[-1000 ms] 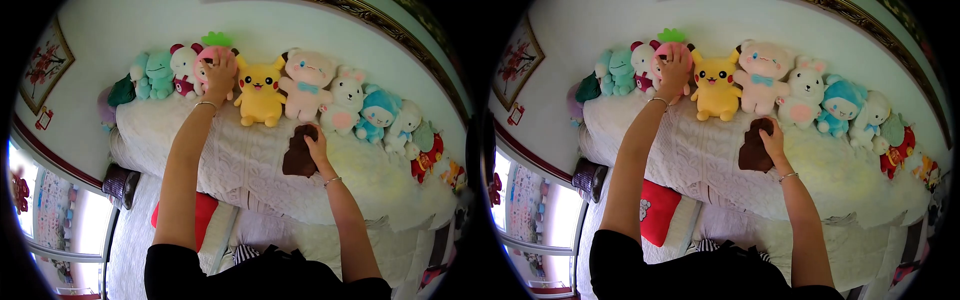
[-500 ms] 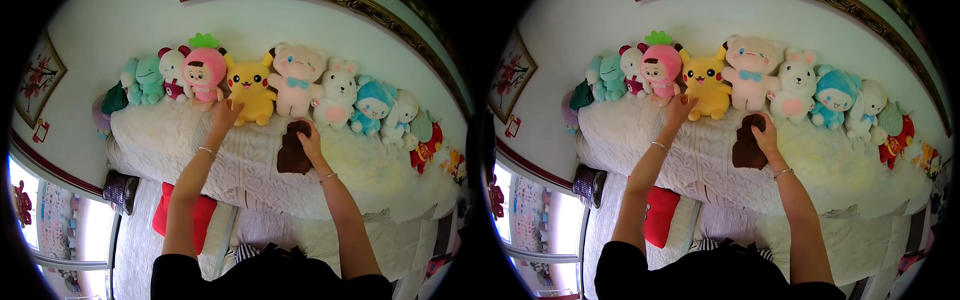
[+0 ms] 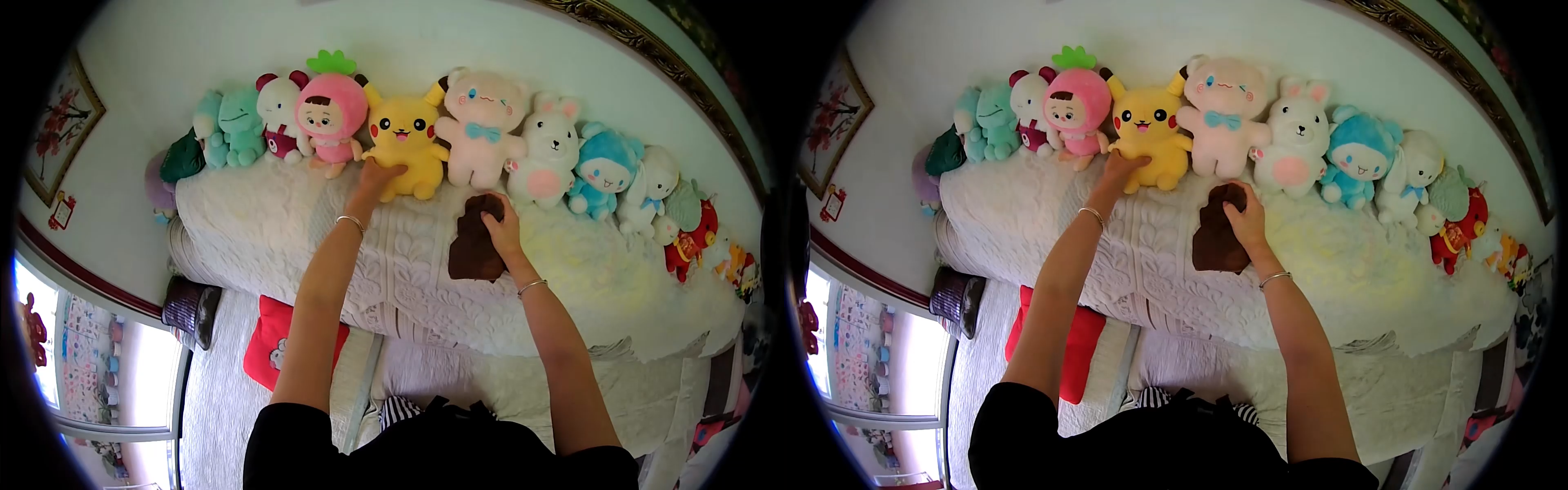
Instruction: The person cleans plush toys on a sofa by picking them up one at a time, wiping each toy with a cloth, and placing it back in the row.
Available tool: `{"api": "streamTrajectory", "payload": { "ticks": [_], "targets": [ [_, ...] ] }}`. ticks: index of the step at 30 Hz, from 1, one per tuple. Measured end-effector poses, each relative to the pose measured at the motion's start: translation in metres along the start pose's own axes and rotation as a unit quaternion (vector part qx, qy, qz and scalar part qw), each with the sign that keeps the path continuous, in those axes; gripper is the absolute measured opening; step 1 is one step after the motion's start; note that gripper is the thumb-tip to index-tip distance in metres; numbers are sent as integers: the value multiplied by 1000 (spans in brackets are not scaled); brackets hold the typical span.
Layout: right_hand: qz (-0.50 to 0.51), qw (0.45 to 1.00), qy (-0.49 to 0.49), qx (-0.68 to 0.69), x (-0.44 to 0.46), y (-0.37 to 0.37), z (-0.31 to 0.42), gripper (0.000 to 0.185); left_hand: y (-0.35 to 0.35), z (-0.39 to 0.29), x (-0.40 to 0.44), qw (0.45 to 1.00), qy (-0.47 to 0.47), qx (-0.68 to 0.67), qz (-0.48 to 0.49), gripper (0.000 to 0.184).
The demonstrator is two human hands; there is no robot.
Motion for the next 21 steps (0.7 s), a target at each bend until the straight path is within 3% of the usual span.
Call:
{"api": "streamTrajectory", "payload": {
  "ticks": [2, 7, 10, 21],
  "targets": [
    [1, 1000, 6, -14, 1, -3, 0, 44, 3, -4, -7, 997, 26, -61, -41, 57],
    [12, 998, -59, -20, 4, -2, 12, 66, -5, -23, -29, 998, 36, -47, -23, 52],
    [37, 998, -40, -23, 5, -4, 11, 71, -12, -28, -39, 997, 49, -57, -6, 50],
    [31, 998, -43, -41, 3, -3, 13, 66, -39, -32, -51, 996, 25, -66, 51, 43]
  ]
}}
Point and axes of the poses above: each hand's wrist, its own x-axis towards the middle knuckle, its own y-axis out of the palm, z = x × y, the point moved 3 cm from there along x, towards the middle knuckle, and after that the axes turned 7 degrees about -y, right-handed, at the moved point
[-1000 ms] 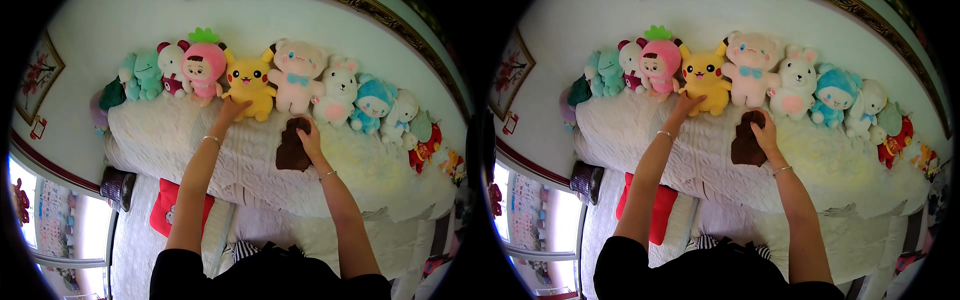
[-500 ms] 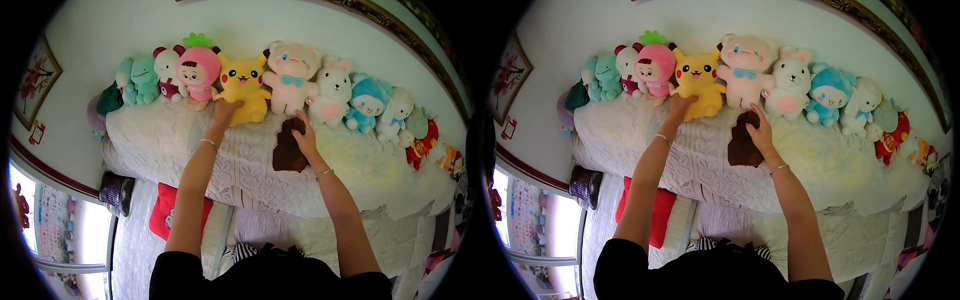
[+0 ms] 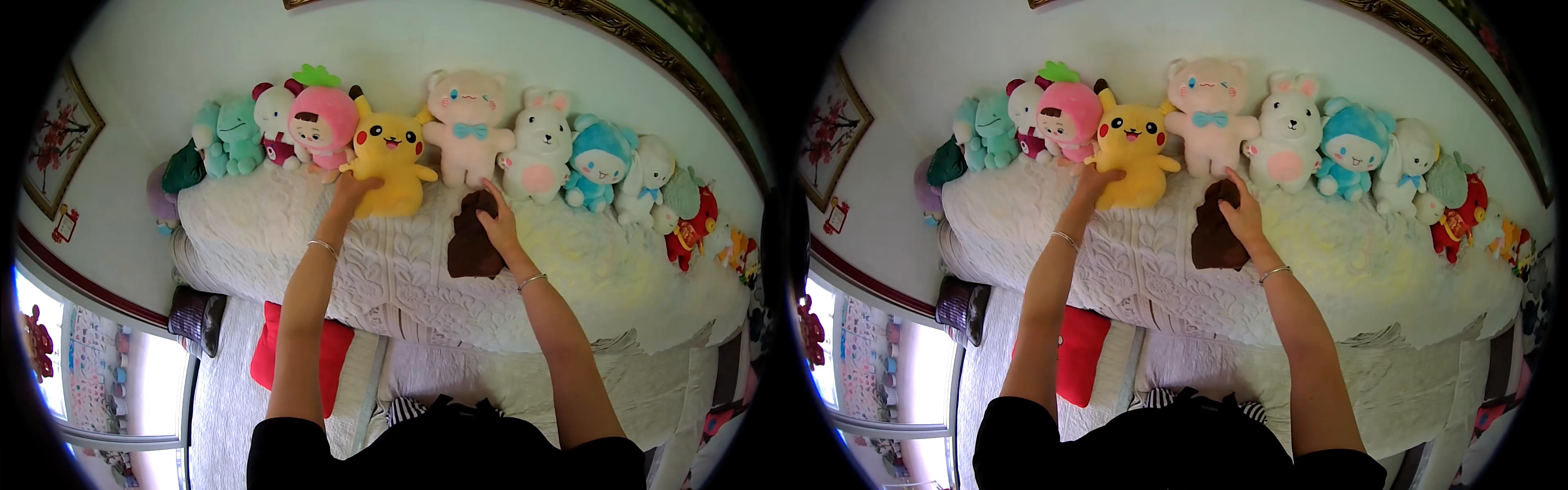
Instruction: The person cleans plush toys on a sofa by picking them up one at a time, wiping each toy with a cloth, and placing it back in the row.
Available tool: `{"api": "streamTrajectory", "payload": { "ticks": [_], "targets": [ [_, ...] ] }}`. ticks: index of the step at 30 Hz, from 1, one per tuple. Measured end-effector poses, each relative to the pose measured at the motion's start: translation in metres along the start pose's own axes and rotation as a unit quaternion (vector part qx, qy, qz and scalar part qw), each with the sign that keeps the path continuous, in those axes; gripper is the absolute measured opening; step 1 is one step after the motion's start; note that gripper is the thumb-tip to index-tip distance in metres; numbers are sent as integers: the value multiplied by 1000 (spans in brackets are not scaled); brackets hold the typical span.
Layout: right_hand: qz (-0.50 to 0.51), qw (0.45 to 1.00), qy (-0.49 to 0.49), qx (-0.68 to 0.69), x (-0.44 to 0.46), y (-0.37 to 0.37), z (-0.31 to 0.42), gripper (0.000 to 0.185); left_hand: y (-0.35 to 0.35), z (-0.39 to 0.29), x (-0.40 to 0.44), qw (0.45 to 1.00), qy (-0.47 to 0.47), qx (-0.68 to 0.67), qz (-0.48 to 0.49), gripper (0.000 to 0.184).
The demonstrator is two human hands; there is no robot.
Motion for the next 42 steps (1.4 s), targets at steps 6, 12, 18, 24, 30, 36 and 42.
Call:
{"api": "streamTrajectory", "payload": {
  "ticks": [6, 12, 18, 24, 30, 36, 42],
  "targets": [
    [6, 999, 29, 18, -1, 0, 4, 66, -25, -15, 25, 994, -88, 32, 53, 43],
    [9, 1000, 9, -15, 3, 1, 4, 68, -40, -86, 19, 942, -10, 331, 55, 52],
    [4, 999, 11, -30, 0, 1, 7, 68, -21, -129, -9, 776, 59, 627, -13, 50],
    [-19, 999, 10, -40, -4, 4, -7, 55, -36, -121, -53, 752, 74, 654, -37, 47],
    [-43, 997, 35, -57, -8, 4, -4, 42, -82, -59, -99, 952, -23, 301, 48, 49],
    [-21, 997, 41, -59, -14, 5, 0, 42, -80, 25, -168, 987, -142, -5, 77, 49],
    [-19, 998, 49, -30, -12, 5, -5, 42, -35, 71, -214, 963, -138, -216, 83, 57]
  ]
}}
Point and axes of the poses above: each hand's wrist, its own x-axis towards the middle knuckle, its own y-axis out of the palm, z = x × y, the point moved 3 cm from there along x, towards the middle knuckle, and after that the axes turned 7 degrees about -y, right-handed, at the moved point
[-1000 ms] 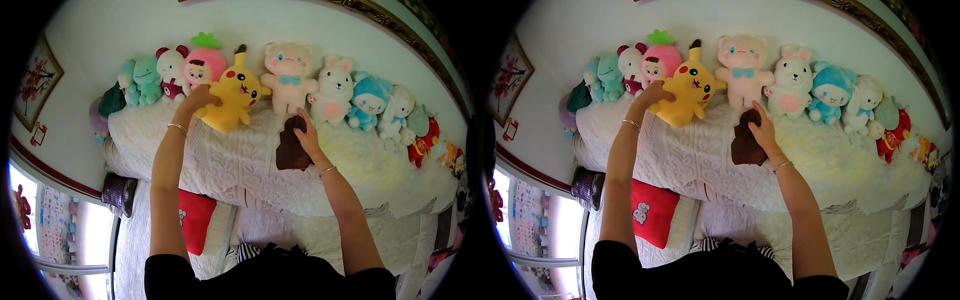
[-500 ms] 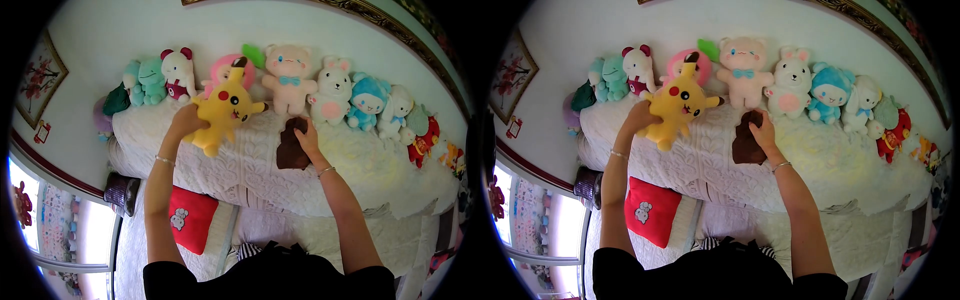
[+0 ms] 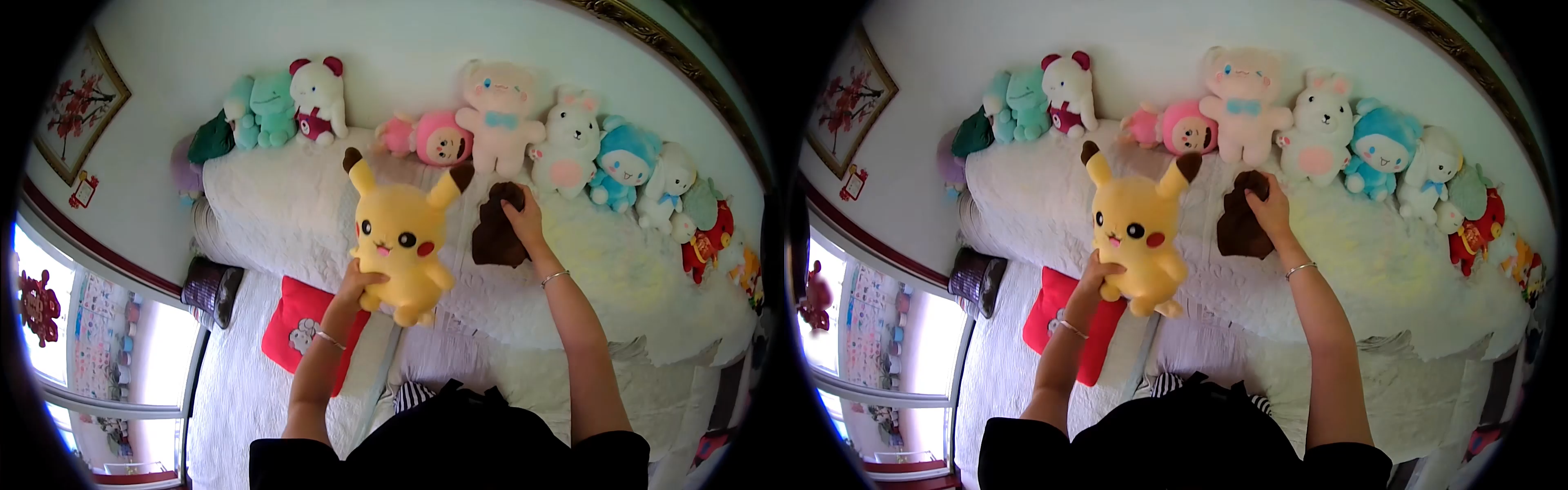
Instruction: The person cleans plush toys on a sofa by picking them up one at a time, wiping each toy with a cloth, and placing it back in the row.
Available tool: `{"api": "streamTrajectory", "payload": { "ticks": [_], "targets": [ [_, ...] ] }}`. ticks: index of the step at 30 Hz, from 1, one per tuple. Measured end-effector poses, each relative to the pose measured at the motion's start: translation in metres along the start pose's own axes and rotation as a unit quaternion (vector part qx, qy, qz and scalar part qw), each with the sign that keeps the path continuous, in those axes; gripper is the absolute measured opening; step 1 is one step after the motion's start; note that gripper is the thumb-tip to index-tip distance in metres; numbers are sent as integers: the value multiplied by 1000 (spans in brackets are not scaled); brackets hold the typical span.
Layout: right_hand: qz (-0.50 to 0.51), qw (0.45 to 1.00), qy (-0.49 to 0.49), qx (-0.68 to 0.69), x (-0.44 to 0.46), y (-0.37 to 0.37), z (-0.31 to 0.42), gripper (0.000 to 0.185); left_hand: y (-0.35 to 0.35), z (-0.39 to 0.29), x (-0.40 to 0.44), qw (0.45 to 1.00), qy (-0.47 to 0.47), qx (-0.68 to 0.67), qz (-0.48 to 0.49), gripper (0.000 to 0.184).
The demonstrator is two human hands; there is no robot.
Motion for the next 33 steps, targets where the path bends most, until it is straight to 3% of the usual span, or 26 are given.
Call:
{"api": "streamTrajectory", "payload": {
  "ticks": [3, 5, 6, 8, 9, 11, 13, 15, 17, 18, 19, 21, 23, 25, 27, 28, 29, 30, 32, 33],
  "targets": [
    [18, 998, 28, 47, 4, -5, 2, 38, 22, 17, 3, 999, -2, -29, -15, 56],
    [25, 960, 118, 254, -7, -17, 39, 34, 32, 23, 5, 999, 27, -40, 13, 61],
    [28, 959, 121, 253, -14, -26, 70, 34, 36, 23, 3, 999, 26, -43, 11, 61],
    [51, 947, 46, 314, -40, -46, 140, 35, 51, 20, -2, 999, 53, -3, 7, 58],
    [83, 964, -49, 247, -49, -56, 161, 37, 60, 21, -7, 999, 44, -7, 8, 58],
    [177, 939, -206, 213, -64, -59, 209, 37, 77, 20, -15, 995, 44, 90, -27, 52],
    [245, 941, -198, 125, -69, -59, 220, 36, 103, 8, -29, 969, 58, 231, -67, 44],
    [96, 990, -95, 36, -51, -73, 185, 28, 118, 5, -41, 976, 75, 200, -46, 45],
    [13, 969, 40, 242, -32, -103, 177, 30, 123, 6, -50, 970, 97, 219, -39, 45],
    [18, 976, 27, 216, -43, -106, 203, 34, 126, 4, -49, 963, 127, 237, -34, 46],
    [90, 982, -56, 154, -54, -103, 222, 33, 127, 6, -47, 962, 127, 238, -33, 46],
    [254, 942, -197, 94, -77, -80, 248, 30, 126, 14, -47, 916, 123, 364, -114, 46],
    [203, 963, -179, -13, -75, -74, 218, 28, 132, 9, -53, 938, 131, 310, -81, 49],
    [103, 987, 49, 116, -46, -101, 177, 24, 123, 11, -56, 935, 138, 311, -102, 51],
    [45, 940, 110, 318, -46, -124, 188, 25, 112, 14, -57, 920, 144, 346, -115, 51],
    [66, 943, 80, 316, -54, -118, 205, 27, 111, 14, -57, 903, 146, 383, -125, 51],
    [117, 971, -4, 209, -64, -109, 224, 30, 114, 15, -58, 903, 144, 386, -121, 51],
    [109, 972, -1, 209, -63, -107, 220, 30, 118, 14, -59, 881, 151, 426, -140, 51],
    [198, 973, -45, 108, -53, -90, 197, 31, 118, 11, -63, 833, 189, 497, -155, 51],
    [98, 985, 47, 132, -35, -103, 160, 28, 109, 16, -62, 842, 199, 476, -160, 52]
  ]
}}
Point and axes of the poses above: each hand's wrist, its own x-axis towards the middle knuckle, its own y-axis out of the palm, z = x × y, the point moved 3 cm from there along x, towards the middle knuckle, and after that the axes turned 7 degrees about -y, right-handed, at the moved point
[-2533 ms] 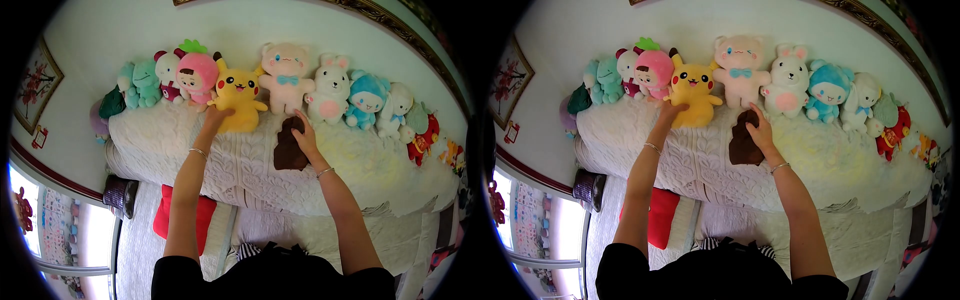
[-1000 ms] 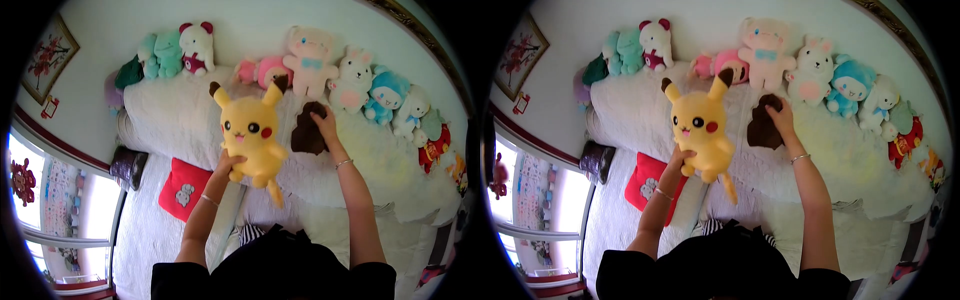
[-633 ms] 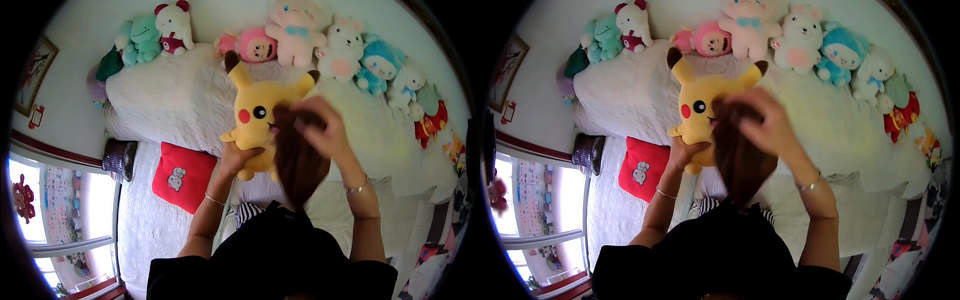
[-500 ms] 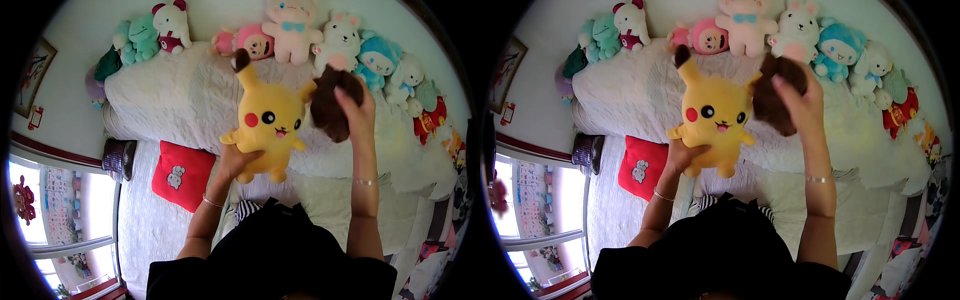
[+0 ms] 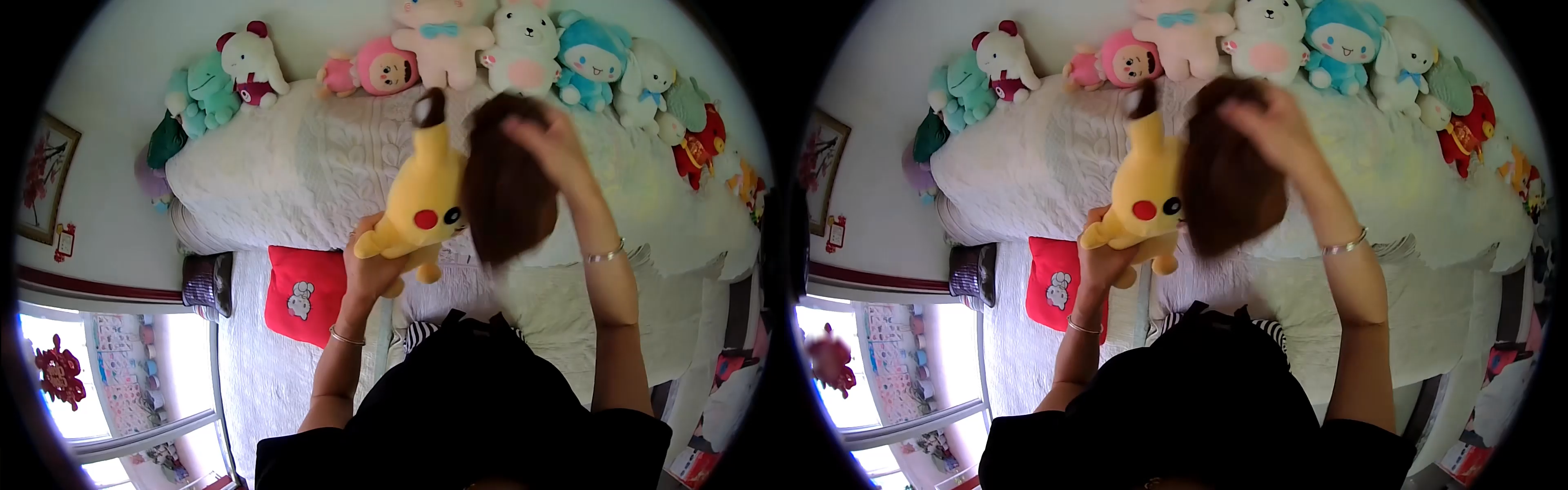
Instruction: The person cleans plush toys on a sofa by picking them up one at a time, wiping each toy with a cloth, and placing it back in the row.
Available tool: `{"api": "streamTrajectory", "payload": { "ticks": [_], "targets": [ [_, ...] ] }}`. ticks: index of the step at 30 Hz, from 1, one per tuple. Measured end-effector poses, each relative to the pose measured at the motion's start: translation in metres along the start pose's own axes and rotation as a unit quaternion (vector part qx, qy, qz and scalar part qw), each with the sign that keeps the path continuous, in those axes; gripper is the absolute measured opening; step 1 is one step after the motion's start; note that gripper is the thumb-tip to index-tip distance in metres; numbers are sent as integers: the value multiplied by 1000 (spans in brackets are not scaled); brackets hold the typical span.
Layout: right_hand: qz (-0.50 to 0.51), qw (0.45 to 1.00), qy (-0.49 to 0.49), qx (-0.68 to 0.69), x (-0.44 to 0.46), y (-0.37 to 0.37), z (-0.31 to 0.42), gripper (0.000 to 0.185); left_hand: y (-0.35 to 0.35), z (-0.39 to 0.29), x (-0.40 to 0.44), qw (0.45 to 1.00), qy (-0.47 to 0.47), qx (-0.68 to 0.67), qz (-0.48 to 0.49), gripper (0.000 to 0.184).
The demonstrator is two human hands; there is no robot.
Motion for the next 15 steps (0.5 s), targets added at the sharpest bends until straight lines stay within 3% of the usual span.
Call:
{"api": "streamTrajectory", "payload": {
  "ticks": [2, 3, 5, 6, 7, 8, 14, 15],
  "targets": [
    [-63, 984, 72, 154, 1, -25, 9, 26, -5, 17, -1, 999, -11, 24, -24, 55],
    [-34, 974, 53, 218, -9, -4, 21, 27, -3, 13, 3, 999, -9, 22, -28, 55],
    [110, 990, -11, 82, -27, 32, 47, 28, -3, 1, -4, 987, 92, 124, -34, 58],
    [201, 979, -30, 20, -33, 41, 51, 29, -2, 2, -8, 988, 89, 126, -26, 58],
    [141, 988, -60, -2, -28, 39, 39, 31, -2, 2, -8, 989, 87, 113, -29, 59],
    [83, 994, -37, 68, -14, 29, 22, 31, -3, 2, -10, 991, 83, 100, -35, 61],
    [221, 967, -81, 102, -25, 50, -8, 32, -11, 32, -20, 997, 26, 33, -57, 60],
    [189, 975, -26, 114, -32, 51, 7, 29, -9, 31, -20, 999, -4, -22, -38, 58]
  ]
}}
Point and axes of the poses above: each hand's wrist, its own x-axis towards the middle knuckle, its own y-axis out of the palm, z = x × y, the point moved 3 cm from there along x, towards the middle knuckle, and after that the axes turned 7 degrees about -y, right-handed, at the moved point
